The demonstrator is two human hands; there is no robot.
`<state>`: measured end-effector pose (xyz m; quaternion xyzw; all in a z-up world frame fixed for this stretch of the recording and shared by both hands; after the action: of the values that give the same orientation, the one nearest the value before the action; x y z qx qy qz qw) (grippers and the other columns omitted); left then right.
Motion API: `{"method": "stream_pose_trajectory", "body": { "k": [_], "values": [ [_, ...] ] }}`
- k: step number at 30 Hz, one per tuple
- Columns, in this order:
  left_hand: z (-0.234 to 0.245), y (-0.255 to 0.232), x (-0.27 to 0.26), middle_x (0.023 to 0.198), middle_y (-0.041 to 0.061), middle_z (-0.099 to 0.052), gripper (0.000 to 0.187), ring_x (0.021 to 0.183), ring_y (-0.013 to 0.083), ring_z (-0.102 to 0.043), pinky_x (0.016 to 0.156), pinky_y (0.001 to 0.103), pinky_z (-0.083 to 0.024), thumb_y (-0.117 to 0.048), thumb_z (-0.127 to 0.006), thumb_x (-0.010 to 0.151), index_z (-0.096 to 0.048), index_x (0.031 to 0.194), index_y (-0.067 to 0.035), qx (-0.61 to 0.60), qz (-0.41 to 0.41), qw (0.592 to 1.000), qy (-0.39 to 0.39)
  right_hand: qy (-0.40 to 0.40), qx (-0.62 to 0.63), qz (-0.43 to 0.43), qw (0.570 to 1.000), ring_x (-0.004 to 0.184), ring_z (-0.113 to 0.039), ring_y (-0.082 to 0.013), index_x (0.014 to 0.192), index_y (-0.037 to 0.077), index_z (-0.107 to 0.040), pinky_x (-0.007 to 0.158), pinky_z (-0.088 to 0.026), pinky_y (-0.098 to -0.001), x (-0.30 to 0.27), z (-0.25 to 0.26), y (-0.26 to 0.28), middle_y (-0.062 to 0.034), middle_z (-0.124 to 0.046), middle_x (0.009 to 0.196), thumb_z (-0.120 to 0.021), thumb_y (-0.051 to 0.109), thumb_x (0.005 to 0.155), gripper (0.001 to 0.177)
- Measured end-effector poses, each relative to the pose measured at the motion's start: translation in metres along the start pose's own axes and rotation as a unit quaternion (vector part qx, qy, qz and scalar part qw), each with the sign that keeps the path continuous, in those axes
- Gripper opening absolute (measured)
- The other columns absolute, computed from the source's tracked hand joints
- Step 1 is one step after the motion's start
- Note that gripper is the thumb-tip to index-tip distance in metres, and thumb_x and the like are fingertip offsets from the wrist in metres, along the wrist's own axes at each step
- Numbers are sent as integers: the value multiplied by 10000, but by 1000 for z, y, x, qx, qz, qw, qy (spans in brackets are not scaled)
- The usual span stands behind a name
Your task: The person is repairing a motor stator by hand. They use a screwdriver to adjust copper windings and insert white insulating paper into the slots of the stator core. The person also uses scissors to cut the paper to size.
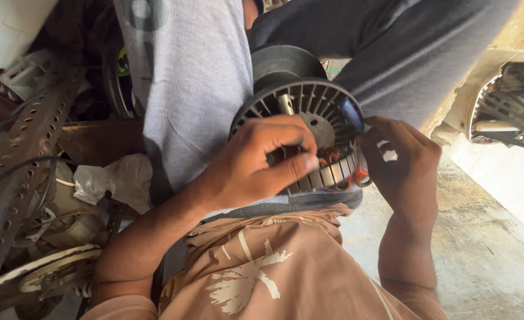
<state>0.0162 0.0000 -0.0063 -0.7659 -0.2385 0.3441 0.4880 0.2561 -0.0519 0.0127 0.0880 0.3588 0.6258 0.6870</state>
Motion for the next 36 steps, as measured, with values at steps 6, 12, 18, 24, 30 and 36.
{"method": "stream_pose_trajectory", "body": {
  "k": [6,12,18,24,30,36],
  "values": [
    [8,7,8,994,83,-663,152,918,146,-669,815,292,-538,-123,-631,1060,-626,990,11,-56,-3,998,25,35,10,-22,999,863,-754,-169,1193,-6,-716,711,-583,-260,14,2,-5,-119,-759,1003,-830,-38,889,326],
    [10,11,10,984,67,-633,163,845,118,-615,768,262,-515,-122,-596,1112,-607,1018,11,-94,15,994,-43,23,-19,-34,999,836,-754,-184,1090,-21,-729,699,-560,-270,13,12,-6,-128,-759,972,-862,-23,862,265],
    [3,-19,-2,1035,71,-653,150,790,71,-573,684,249,-489,-144,-598,990,-655,971,-7,-135,64,987,-62,164,-142,226,950,721,-720,-278,859,11,-764,633,-591,-359,15,37,14,-136,-718,815,-835,150,536,358],
    [-16,-36,-9,1191,114,-600,155,986,126,-632,847,249,-554,-135,-592,1068,-648,1029,4,-144,-7,985,-89,-41,76,460,884,747,-733,-255,859,-23,-730,627,-617,-351,30,31,78,-140,-699,811,-827,40,778,142],
    [-21,-30,-27,1121,183,-634,235,996,289,-655,899,404,-537,-168,-707,905,-625,1017,22,143,-173,960,-166,-78,125,239,960,784,-761,-246,809,-10,-688,654,-649,-348,-6,32,68,-134,-716,824,-790,17,779,110],
    [-26,7,-35,1127,139,-634,279,959,235,-659,858,327,-548,-147,-701,924,-619,1147,0,136,-127,973,-138,-53,49,197,978,782,-748,-229,799,27,-716,689,-626,-346,-26,18,66,-117,-725,817,-801,-14,796,94]
  ]
}}
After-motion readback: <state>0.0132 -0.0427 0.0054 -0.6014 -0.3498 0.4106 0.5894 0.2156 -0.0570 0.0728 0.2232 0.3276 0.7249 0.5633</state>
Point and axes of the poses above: each hand's wrist, its own x-axis towards the middle knuckle, its own z-axis out of the back of the hand, y = z × x, the point moved 2 cm from there along x, towards the middle knuckle
